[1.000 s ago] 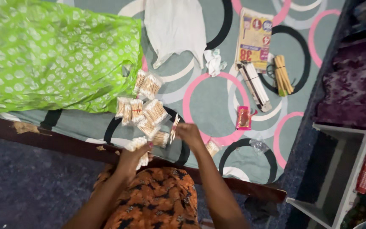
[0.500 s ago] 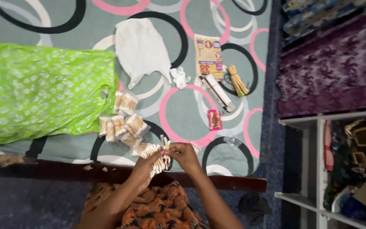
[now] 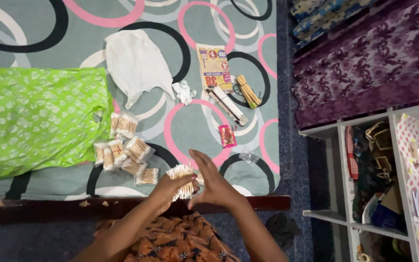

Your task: The person picks up groups of cotton swabs from a bed and places them into a white plastic bag.

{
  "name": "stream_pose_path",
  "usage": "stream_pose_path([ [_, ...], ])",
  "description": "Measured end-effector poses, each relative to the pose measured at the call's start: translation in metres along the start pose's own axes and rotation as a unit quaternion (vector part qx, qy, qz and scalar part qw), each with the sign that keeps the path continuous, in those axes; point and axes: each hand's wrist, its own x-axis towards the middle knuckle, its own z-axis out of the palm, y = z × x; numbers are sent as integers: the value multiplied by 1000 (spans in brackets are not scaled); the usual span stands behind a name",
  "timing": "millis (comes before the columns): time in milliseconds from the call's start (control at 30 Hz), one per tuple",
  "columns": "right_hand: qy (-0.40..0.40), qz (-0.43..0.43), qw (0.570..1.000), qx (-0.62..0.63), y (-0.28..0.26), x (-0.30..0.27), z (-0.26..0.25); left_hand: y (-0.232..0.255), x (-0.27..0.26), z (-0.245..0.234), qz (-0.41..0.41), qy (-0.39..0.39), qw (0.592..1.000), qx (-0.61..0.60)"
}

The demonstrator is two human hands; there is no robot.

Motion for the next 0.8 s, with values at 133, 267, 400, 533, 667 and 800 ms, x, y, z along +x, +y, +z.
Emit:
stream_pose_path([
  [133, -59, -75, 995, -2, 9, -8, -22, 13, -5, 27, 46, -45, 987, -144],
  [267, -57, -54, 996, 34, 37, -23, -37, 26, -5, 56, 12, -37, 985, -166],
  [400, -67, -48, 994, 71, 63, -35, -56, 31, 9, 94, 13, -15, 989, -149],
  [533, -93, -56, 990, 92, 87, -50, -87, 26, 30, 127, 65, -18, 982, -177],
  [667, -90, -73, 987, 108, 117, -61, -106, 16, 51, 153, 72, 2, 979, -192],
  [800, -99, -96, 986, 92, 146, -64, -117, 3, 68, 171, 74, 13, 976, -203],
])
